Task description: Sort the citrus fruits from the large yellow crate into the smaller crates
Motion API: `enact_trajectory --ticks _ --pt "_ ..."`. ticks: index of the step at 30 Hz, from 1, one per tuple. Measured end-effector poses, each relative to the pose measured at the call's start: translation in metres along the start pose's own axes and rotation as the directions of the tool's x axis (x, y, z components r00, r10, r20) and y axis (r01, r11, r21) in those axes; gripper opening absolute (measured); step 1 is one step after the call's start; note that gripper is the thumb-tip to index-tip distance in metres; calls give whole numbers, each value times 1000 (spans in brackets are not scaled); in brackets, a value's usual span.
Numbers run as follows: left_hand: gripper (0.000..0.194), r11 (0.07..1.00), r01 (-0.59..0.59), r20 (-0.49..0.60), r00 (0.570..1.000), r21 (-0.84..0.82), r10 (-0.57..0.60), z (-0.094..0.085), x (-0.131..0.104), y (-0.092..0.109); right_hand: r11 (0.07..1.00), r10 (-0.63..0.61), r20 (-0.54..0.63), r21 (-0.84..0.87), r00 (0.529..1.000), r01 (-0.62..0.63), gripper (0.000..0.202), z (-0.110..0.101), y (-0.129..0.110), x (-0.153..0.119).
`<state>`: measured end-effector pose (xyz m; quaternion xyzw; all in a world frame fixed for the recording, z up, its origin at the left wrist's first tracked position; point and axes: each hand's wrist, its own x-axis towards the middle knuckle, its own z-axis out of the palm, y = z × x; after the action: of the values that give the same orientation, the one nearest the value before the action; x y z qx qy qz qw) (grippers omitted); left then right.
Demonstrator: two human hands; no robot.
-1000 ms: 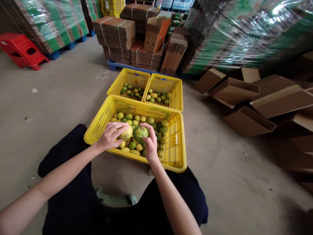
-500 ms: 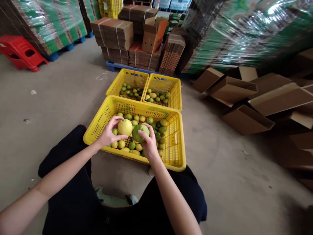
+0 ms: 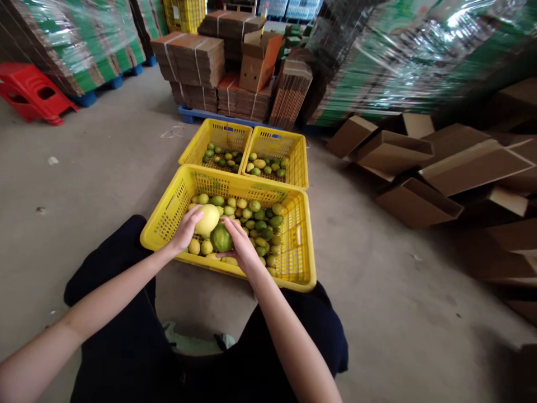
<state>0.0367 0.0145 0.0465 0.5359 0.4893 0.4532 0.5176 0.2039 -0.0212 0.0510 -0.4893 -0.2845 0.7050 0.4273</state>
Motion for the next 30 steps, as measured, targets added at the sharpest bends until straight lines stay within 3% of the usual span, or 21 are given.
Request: enact_trajectory --ticks 5,8,18,22,25,28,30 --pt "43 996 -74 51 996 55 72 7 -11 7 993 118 124 12 985 -120 57 9 4 -4" --pt "46 978 -147 63 988 148 139 8 -15 9 988 140 141 43 980 -148 58 11 6 -2" --pt "61 931 -245 214 958 269 191 -1 -17 14 998 52 194 15 980 -56 69 -9 15 12" --pt "63 948 -277 352 913 159 208 -3 -32 29 999 40 273 -4 961 -41 63 -2 19 5" --pt "61 964 -262 393 892 48 223 -4 -38 36 996 35 307 66 951 -58 66 7 22 -1" --pt "54 978 -208 337 919 -23 204 -11 -28 33 975 -25 349 214 937 -53 63 11 16 -4" --pt "47 994 -102 328 938 -46 111 -18 -17 27 957 -92 346 289 934 -13 59 10 7 -5"
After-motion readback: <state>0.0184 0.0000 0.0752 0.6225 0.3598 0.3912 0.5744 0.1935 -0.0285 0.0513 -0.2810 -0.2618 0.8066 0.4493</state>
